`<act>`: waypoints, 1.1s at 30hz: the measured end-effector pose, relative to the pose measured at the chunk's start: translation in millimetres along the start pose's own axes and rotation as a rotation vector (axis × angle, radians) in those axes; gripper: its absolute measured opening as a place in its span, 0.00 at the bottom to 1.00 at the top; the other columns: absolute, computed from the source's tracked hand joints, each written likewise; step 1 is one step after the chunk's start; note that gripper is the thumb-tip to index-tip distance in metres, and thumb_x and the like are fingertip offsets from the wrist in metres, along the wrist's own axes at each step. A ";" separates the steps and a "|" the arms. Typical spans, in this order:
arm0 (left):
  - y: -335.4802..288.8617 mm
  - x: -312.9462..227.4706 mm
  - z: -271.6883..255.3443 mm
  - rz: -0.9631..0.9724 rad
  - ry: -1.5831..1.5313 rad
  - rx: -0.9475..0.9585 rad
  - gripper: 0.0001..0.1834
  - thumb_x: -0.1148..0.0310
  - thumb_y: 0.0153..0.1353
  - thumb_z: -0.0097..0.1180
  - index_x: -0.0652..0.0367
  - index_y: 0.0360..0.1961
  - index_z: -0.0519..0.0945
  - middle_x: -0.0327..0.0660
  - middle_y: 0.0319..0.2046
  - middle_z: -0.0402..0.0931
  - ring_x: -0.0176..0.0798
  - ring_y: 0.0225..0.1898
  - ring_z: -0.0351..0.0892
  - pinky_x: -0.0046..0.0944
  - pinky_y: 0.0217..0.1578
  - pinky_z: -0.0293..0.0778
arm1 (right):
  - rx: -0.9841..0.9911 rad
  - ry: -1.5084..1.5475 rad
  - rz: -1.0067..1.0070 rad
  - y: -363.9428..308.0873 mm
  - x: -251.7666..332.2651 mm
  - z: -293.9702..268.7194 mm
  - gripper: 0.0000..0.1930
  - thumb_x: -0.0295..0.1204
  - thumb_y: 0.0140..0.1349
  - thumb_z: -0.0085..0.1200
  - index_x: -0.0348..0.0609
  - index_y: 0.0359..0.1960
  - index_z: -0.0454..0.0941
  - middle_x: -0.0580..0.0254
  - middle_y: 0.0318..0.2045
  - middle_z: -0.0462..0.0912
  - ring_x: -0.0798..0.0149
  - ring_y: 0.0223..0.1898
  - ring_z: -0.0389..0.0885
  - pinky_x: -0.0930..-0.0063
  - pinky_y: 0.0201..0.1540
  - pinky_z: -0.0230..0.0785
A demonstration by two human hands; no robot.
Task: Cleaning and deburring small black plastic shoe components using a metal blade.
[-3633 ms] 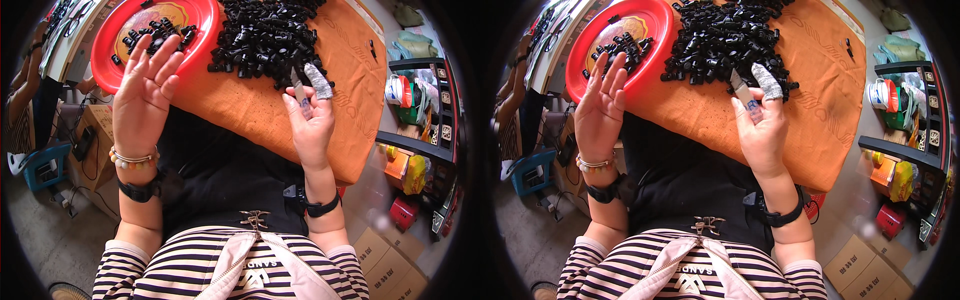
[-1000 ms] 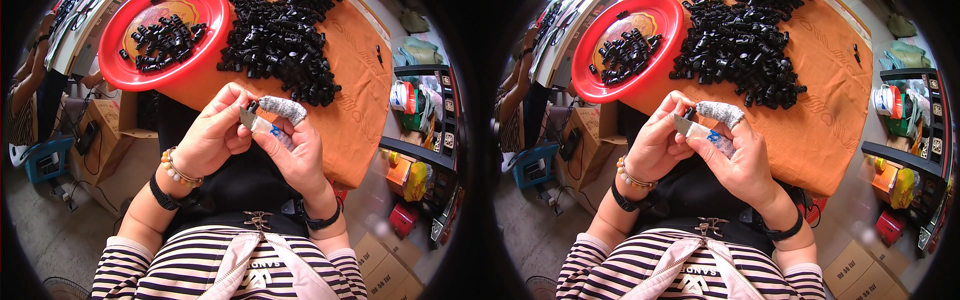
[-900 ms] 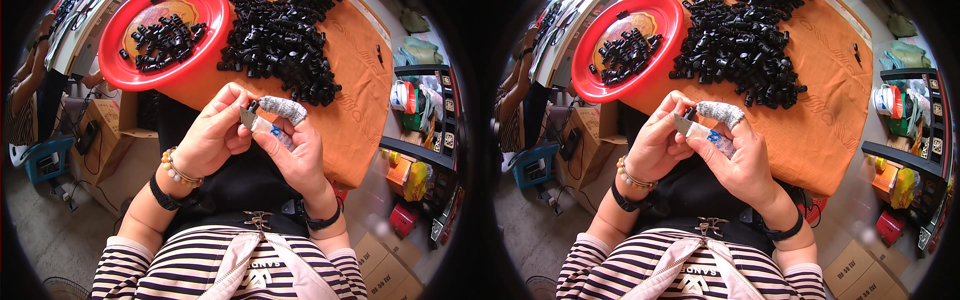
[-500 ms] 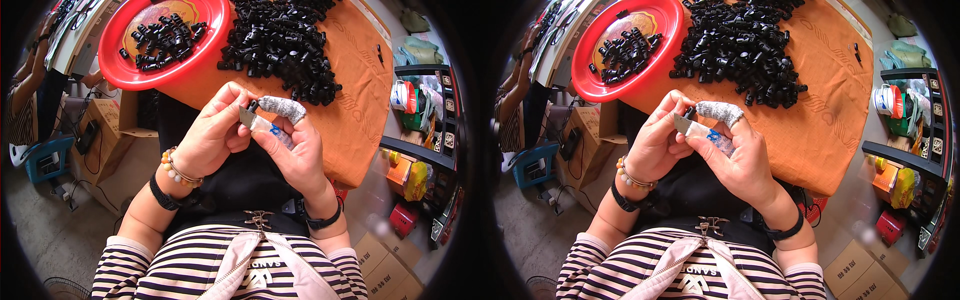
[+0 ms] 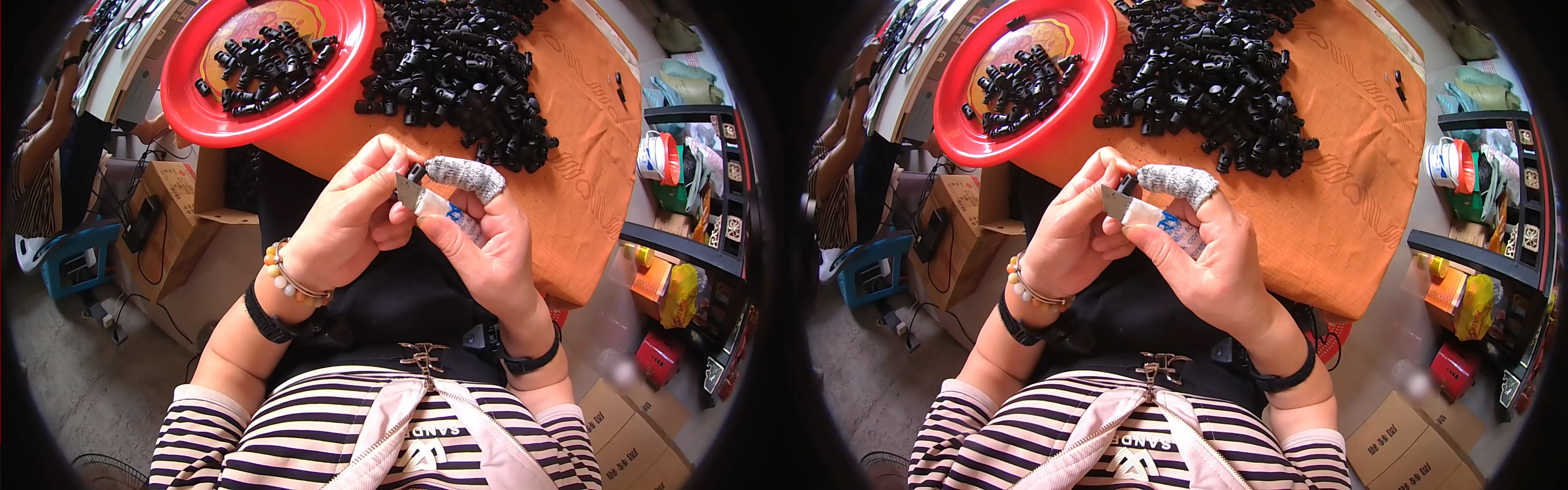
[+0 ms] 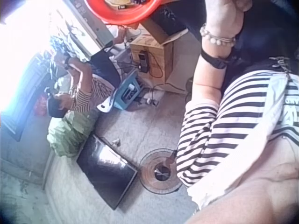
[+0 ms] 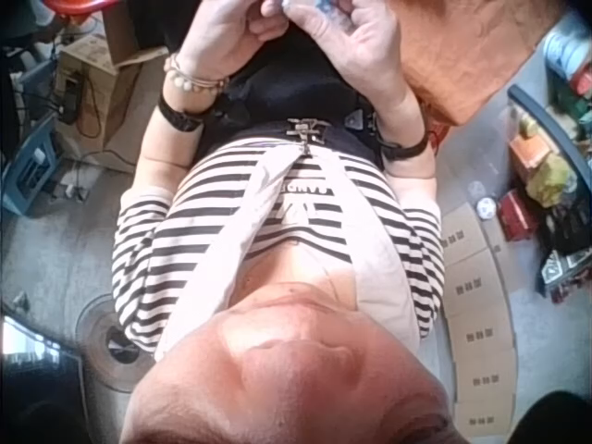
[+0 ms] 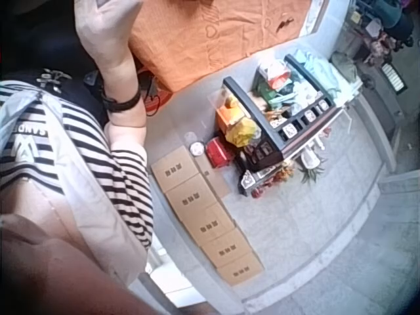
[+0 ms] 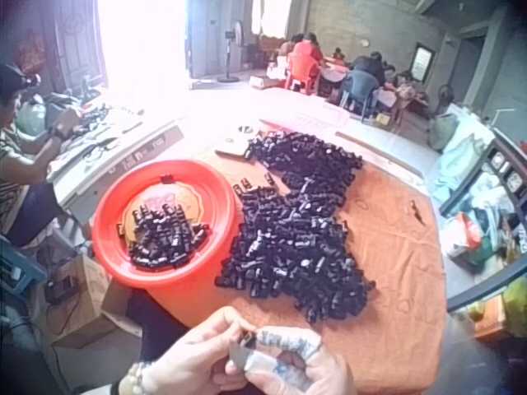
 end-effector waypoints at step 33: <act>-2.6 1.2 -2.5 0.004 0.008 0.022 0.05 0.64 0.67 0.40 0.50 0.39 0.67 0.30 0.18 0.61 0.20 0.15 0.52 0.20 0.15 0.50 | 0.023 0.012 0.028 0.1 -5.8 -1.5 0.16 0.22 0.59 0.52 0.36 0.49 0.68 0.62 0.36 0.79 0.80 0.36 0.73 0.88 0.37 0.67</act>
Point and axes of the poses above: each hand's wrist, its own y-axis towards the middle knuckle, its own z-axis out of the palm, x = y × z, the point moved 9 cm from there along y, towards the middle knuckle
